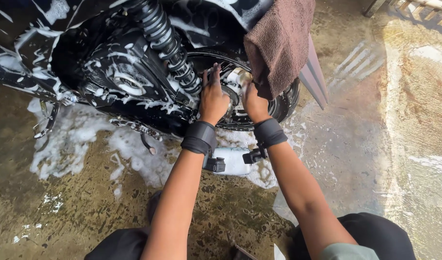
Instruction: The person scrubs a black motorcycle with a soapy sponge, focusing on the rear wheel, engine, and lower body panels. The person repeatedly dips the sponge into a bucket of soapy water to maintain lather while cleaning the vehicle's components.
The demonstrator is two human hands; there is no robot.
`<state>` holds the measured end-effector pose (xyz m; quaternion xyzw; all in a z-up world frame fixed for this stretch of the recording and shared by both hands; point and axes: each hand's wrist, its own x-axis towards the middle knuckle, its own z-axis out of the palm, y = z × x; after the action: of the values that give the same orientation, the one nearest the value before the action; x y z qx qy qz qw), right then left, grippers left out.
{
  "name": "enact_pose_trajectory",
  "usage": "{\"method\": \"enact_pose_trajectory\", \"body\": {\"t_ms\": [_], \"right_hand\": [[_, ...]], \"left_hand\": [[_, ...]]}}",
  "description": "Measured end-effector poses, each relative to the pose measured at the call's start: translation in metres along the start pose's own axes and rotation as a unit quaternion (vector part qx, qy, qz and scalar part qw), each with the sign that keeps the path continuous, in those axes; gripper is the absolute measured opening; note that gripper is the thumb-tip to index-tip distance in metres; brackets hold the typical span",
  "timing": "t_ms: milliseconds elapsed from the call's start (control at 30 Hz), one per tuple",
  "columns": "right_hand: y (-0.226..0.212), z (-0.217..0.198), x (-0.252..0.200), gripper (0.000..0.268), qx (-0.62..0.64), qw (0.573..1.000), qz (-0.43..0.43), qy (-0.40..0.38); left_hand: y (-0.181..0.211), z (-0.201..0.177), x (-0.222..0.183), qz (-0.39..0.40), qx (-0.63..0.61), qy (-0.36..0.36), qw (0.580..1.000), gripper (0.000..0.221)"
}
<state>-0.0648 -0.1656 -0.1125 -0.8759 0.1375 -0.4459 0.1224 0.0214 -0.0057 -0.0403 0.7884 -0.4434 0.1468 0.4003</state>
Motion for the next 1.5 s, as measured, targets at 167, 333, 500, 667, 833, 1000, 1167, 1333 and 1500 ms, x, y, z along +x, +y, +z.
{"method": "enact_pose_trajectory", "body": {"t_ms": [167,333,500,667,833,1000,1167,1333,1500], "right_hand": [[-0.030,-0.012,0.028,0.041,0.114,0.989,0.076,-0.053],[-0.053,-0.037,0.027,0.033,0.215,0.974,0.058,-0.049],[-0.072,-0.047,0.010,0.028,0.160,0.987,0.016,-0.024],[-0.086,-0.058,-0.003,0.037,0.080,0.995,-0.035,-0.058],[-0.071,-0.043,-0.006,0.045,-0.008,0.992,-0.114,-0.054],[-0.063,-0.055,-0.006,0.049,-0.128,0.976,-0.147,-0.094],[-0.071,-0.062,0.006,0.050,-0.053,0.986,-0.137,-0.083],[-0.066,-0.040,0.022,0.038,-0.031,0.991,-0.129,-0.035],[-0.101,-0.057,0.065,0.033,0.047,0.943,0.249,-0.214]], "left_hand": [[-0.003,-0.002,0.004,0.015,-0.020,-0.007,1.000,0.089],[0.002,-0.009,0.006,0.050,-0.017,-0.008,0.999,0.088],[-0.001,-0.006,0.007,0.065,-0.007,-0.005,0.998,0.078],[0.023,-0.030,0.009,0.073,-0.002,-0.062,0.995,0.083],[0.012,-0.020,0.008,0.151,-0.028,-0.055,0.987,0.076],[0.041,-0.037,0.006,0.033,-0.058,-0.127,0.990,0.081],[0.040,-0.028,-0.017,0.042,-0.098,0.079,0.991,0.057],[0.032,-0.023,-0.045,0.046,-0.050,0.141,0.988,0.047],[0.030,-0.041,-0.067,0.082,-0.064,0.116,0.988,0.030]]}}
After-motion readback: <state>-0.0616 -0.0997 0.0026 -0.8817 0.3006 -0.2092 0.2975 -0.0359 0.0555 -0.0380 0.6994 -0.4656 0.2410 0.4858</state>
